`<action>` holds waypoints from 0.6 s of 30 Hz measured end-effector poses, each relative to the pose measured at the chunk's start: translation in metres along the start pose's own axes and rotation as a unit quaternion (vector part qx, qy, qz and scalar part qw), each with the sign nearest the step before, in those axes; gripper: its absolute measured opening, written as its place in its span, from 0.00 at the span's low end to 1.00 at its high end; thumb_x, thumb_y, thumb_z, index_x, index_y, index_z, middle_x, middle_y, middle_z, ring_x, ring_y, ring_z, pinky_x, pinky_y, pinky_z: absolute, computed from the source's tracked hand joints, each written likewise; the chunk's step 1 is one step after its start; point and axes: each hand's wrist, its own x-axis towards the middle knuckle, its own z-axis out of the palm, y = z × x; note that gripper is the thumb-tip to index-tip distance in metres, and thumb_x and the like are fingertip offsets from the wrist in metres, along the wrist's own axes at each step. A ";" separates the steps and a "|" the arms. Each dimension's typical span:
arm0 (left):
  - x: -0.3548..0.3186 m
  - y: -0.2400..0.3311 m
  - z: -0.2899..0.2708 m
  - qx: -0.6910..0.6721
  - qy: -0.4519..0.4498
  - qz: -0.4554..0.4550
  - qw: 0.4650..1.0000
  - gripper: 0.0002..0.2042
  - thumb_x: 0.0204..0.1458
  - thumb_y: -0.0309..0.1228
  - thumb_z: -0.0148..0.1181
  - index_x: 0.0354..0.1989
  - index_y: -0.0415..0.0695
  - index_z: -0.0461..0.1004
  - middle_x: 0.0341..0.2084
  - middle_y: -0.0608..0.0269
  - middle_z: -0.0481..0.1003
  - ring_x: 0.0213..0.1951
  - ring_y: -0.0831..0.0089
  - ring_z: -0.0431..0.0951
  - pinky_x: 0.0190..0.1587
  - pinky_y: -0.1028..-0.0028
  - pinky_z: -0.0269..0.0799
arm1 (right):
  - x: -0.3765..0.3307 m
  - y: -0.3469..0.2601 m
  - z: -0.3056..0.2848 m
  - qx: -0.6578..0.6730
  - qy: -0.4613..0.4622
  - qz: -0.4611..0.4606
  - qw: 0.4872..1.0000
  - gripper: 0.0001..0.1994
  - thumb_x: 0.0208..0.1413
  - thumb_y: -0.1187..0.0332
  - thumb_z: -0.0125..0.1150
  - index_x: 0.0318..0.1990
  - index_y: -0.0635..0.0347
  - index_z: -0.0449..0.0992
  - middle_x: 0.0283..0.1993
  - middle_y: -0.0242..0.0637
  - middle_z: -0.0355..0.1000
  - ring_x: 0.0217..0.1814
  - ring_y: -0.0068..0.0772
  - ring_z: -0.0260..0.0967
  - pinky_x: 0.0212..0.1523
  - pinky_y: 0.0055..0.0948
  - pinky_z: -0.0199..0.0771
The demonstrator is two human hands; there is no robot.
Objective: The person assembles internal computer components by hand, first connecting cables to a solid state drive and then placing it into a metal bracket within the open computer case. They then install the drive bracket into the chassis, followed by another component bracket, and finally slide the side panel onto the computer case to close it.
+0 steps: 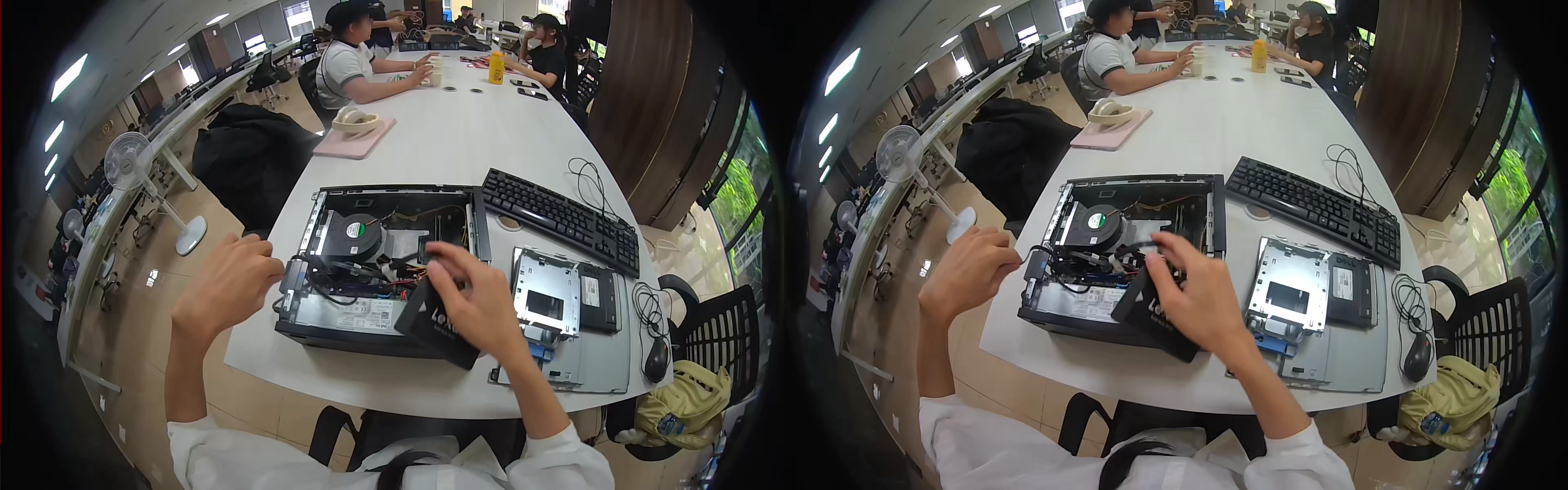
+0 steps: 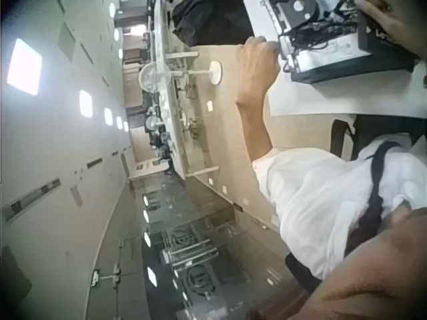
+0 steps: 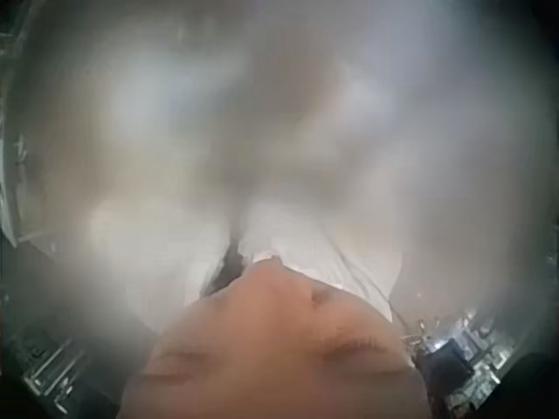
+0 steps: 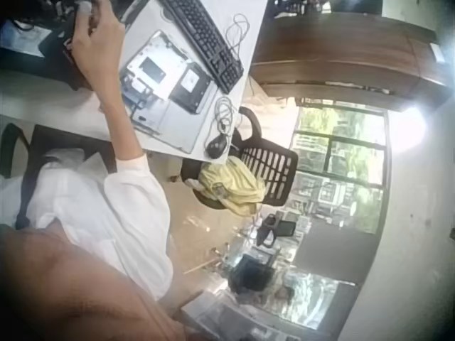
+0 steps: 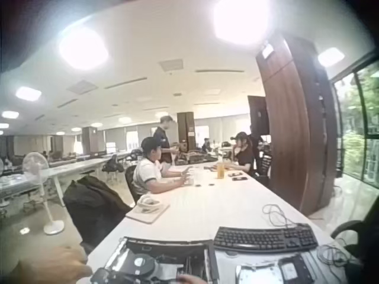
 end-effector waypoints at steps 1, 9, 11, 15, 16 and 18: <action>0.002 0.001 0.007 0.005 -0.013 0.009 1.000 0.05 0.51 0.23 0.62 0.32 0.45 0.85 0.34 0.60 0.80 0.48 0.64 0.78 0.53 0.64 0.68 | 0.009 -0.001 -0.003 -0.010 0.000 -0.008 1.000 0.19 0.66 0.61 0.61 0.61 0.58 0.79 0.45 0.47 0.84 0.53 0.31 0.81 0.53 0.27 0.76; 0.061 0.023 0.065 0.044 -0.048 0.076 0.995 0.09 0.55 0.31 0.61 0.26 0.42 0.82 0.26 0.55 0.81 0.35 0.55 0.82 0.44 0.59 0.74 | 0.059 -0.012 -0.021 -0.040 -0.054 0.018 0.998 0.21 0.67 0.59 0.57 0.59 0.66 0.78 0.49 0.54 0.82 0.56 0.45 0.81 0.58 0.32 0.75; 0.071 0.029 0.073 -0.016 -0.035 0.076 0.996 0.10 0.56 0.32 0.61 0.25 0.41 0.82 0.24 0.53 0.80 0.31 0.52 0.82 0.40 0.56 0.76 | 0.058 -0.011 -0.018 -0.041 -0.056 0.003 0.998 0.21 0.67 0.58 0.57 0.58 0.66 0.78 0.50 0.54 0.82 0.55 0.45 0.81 0.58 0.32 0.75; 0.082 0.043 0.085 -0.012 -0.042 0.097 0.994 0.13 0.59 0.35 0.59 0.26 0.42 0.82 0.23 0.53 0.80 0.31 0.51 0.83 0.37 0.54 0.77 | 0.054 -0.008 -0.014 -0.052 -0.053 -0.008 0.997 0.19 0.69 0.59 0.57 0.59 0.60 0.80 0.42 0.41 0.83 0.45 0.23 0.78 0.49 0.25 0.74; 0.084 0.045 0.086 -0.025 -0.041 0.099 0.994 0.14 0.60 0.35 0.59 0.25 0.42 0.81 0.22 0.53 0.80 0.30 0.51 0.82 0.37 0.54 0.77 | 0.053 -0.006 -0.014 -0.047 -0.055 -0.002 0.997 0.19 0.69 0.59 0.57 0.59 0.60 0.80 0.42 0.41 0.83 0.45 0.23 0.78 0.49 0.25 0.74; 0.088 0.046 0.086 -0.043 -0.047 0.099 0.993 0.15 0.63 0.37 0.56 0.28 0.42 0.80 0.23 0.52 0.80 0.31 0.50 0.83 0.37 0.54 0.78 | 0.052 -0.006 -0.014 -0.040 -0.055 -0.008 0.998 0.18 0.69 0.60 0.57 0.59 0.60 0.80 0.41 0.41 0.83 0.45 0.23 0.78 0.49 0.25 0.74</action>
